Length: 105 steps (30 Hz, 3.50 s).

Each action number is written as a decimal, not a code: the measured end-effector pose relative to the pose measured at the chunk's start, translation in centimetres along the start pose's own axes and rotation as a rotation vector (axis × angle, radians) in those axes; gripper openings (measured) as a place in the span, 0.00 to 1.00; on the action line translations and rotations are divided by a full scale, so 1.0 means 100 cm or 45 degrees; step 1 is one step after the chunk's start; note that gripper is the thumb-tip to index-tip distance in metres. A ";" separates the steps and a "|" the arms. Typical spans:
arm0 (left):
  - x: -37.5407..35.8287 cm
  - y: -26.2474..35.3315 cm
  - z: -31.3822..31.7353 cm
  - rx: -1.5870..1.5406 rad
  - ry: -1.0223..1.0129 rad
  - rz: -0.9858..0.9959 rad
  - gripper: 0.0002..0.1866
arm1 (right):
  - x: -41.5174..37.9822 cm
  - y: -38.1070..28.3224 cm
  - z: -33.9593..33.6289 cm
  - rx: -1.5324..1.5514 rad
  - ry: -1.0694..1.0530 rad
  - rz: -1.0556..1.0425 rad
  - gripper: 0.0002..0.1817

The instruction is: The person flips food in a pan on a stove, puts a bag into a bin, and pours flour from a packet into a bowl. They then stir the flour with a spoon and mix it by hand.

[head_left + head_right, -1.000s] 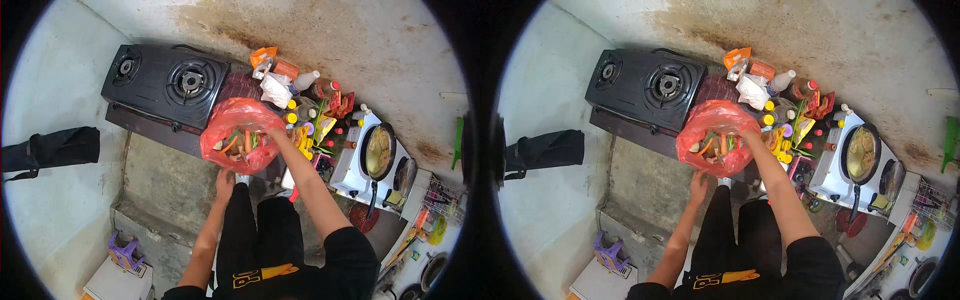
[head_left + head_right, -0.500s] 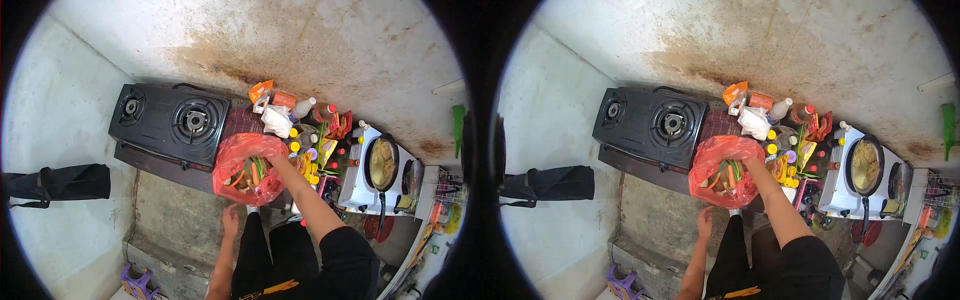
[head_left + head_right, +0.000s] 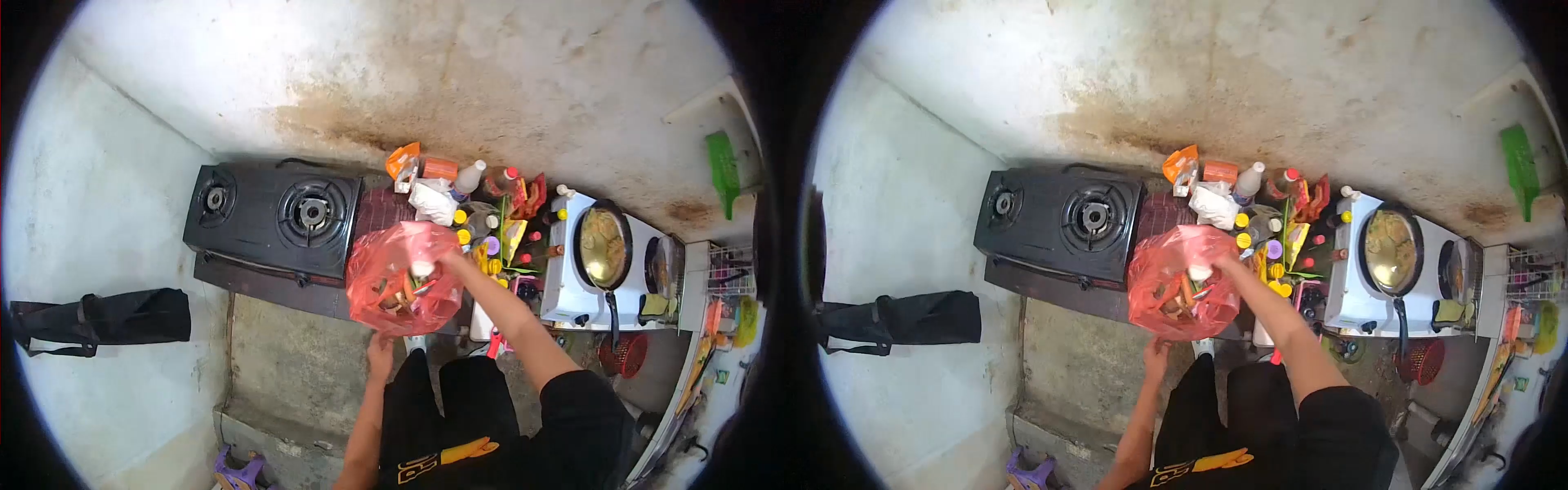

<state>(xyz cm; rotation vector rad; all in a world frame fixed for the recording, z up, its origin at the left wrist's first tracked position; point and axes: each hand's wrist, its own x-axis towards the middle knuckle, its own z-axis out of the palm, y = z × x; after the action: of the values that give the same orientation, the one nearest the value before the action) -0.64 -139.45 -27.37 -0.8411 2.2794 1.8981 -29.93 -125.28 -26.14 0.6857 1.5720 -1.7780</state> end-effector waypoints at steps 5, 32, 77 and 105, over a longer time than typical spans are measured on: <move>0.020 0.019 -0.014 -0.067 -0.077 -0.031 0.18 | -0.040 0.023 -0.007 0.335 -0.049 0.243 0.17; -0.286 0.281 0.296 0.374 -2.332 0.737 0.30 | -0.493 0.268 -0.303 1.428 -0.045 -0.591 0.16; -0.793 0.383 1.007 0.033 -2.236 1.190 0.20 | -0.884 0.160 -1.057 -0.039 2.197 -1.138 0.05; -0.819 0.367 1.179 0.066 -1.729 1.115 0.05 | -0.854 0.206 -1.234 -0.169 1.721 -1.035 0.30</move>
<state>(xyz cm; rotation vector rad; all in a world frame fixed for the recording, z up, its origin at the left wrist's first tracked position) 18.32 3.21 8.06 1.3051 1.6847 1.6057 36.01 6.86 7.44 1.4957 3.1729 -1.6846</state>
